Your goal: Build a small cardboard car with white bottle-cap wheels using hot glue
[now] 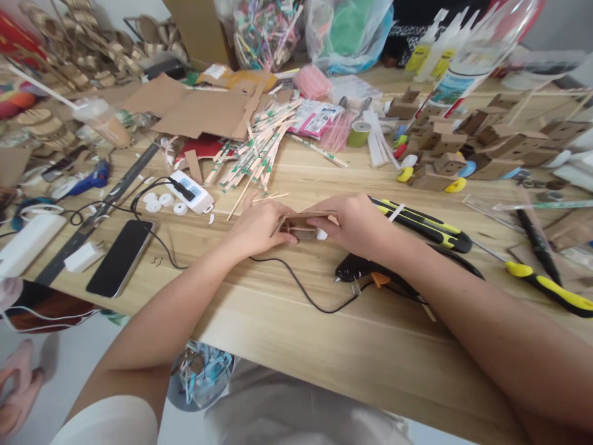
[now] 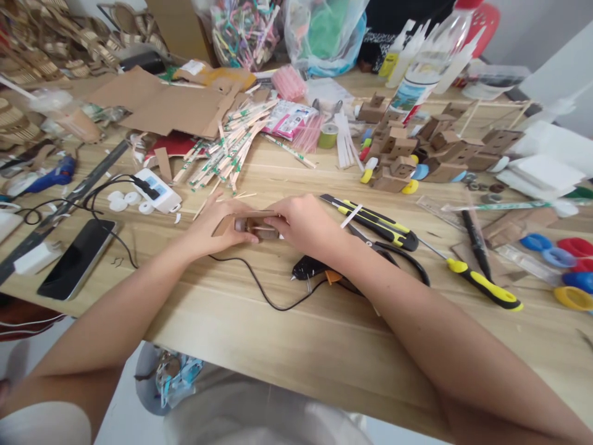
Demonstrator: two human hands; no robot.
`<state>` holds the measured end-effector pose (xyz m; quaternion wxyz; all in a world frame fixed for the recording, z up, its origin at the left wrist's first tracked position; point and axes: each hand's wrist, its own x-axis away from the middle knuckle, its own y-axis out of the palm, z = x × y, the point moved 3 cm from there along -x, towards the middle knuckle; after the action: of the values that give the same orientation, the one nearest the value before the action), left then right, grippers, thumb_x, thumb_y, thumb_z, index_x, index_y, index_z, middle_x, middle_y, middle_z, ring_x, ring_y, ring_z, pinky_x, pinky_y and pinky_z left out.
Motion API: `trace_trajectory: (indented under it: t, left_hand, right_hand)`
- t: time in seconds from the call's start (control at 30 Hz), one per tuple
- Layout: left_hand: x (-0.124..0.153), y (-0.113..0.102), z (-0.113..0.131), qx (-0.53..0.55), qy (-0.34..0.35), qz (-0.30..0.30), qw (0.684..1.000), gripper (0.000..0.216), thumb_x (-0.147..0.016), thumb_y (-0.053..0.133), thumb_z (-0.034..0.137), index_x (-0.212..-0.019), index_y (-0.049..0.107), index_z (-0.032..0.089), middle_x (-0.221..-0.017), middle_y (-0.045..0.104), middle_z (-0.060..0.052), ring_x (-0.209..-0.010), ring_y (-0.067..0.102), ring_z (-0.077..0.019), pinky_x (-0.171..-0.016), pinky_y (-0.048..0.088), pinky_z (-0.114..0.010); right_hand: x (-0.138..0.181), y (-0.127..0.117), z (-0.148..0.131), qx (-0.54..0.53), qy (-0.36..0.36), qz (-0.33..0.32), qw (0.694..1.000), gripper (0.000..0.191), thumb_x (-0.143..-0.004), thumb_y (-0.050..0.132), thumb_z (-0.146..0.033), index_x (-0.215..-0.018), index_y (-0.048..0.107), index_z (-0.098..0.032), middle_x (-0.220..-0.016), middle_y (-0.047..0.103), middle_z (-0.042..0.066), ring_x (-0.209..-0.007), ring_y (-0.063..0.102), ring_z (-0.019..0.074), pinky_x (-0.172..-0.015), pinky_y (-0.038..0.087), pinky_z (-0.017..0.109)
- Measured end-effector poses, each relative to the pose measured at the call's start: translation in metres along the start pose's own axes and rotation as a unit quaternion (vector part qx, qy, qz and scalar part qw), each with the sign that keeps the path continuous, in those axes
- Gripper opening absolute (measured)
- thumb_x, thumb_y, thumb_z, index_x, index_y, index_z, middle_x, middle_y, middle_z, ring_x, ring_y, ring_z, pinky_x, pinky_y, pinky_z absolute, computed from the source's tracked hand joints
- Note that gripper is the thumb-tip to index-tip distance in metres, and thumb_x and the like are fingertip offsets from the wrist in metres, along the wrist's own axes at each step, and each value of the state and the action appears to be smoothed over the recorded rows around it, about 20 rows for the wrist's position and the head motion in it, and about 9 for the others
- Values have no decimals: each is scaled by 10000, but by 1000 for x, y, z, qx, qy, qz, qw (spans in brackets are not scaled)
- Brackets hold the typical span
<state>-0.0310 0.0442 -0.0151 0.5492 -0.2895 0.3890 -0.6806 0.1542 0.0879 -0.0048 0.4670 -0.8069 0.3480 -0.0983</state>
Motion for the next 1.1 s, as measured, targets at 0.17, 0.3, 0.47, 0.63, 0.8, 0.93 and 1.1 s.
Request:
trace_trajectory:
  t: [0.17,0.3,0.47,0.63,0.8,0.93,1.1]
  left_hand:
    - [-2,0,6,-5,-1,-5,1000,263,-674,927,264,-915,826,289,-925,817,-41,-1085,731,-377,-1222,287,-662]
    - [-1,-1,16,-61,-7,-24,998,144,-775,773,197,-892,823,264,-953,828,-53,-1110,739,-354,-1211,321,-632]
    - [3,-2,18,-87,-17,-47,995,247,-787,709,149,-963,826,277,-1075,834,-47,-1203,716,-332,-1233,308,-611]
    - [5,-1,17,-68,-13,-43,997,238,-819,681,155,-963,833,268,-1069,833,-51,-1204,720,-322,-1269,256,-620]
    - [5,1,18,-74,-5,-37,997,236,-821,656,135,-935,829,248,-1058,835,-69,-1217,716,-329,-1253,307,-611]
    - [5,2,17,-79,3,-32,996,217,-835,657,150,-943,822,240,-1087,834,-82,-1213,719,-332,-1230,342,-604]
    - [5,4,16,-70,9,-33,997,190,-855,659,174,-931,824,230,-1069,835,-91,-1195,721,-340,-1228,311,-624]
  right_hand:
    - [5,-4,-9,38,-47,-10,998,404,-859,590,-52,-1090,844,-264,-1027,850,62,-944,779,277,-828,568,373]
    - [13,-5,-13,82,-130,-6,988,454,-863,554,-23,-1162,817,-239,-1135,839,77,-985,778,281,-872,610,407]
    - [23,-1,-13,183,-190,20,964,453,-960,483,-52,-1274,775,-197,-1148,830,115,-920,756,280,-806,628,415]
    - [35,7,-11,259,-207,48,942,414,-1027,467,-105,-1343,725,-171,-1230,803,152,-1022,742,289,-859,615,436]
    - [44,13,-11,335,-205,49,918,484,-1009,451,-57,-1449,638,-137,-1341,756,190,-1128,728,305,-903,583,447]
    - [46,15,-14,360,-211,54,907,486,-1014,450,-53,-1466,615,-123,-1357,748,199,-1132,736,300,-894,575,437]
    - [45,7,-22,362,-232,31,902,459,-1009,430,-106,-1406,643,-18,-1379,725,240,-1172,738,328,-921,584,456]
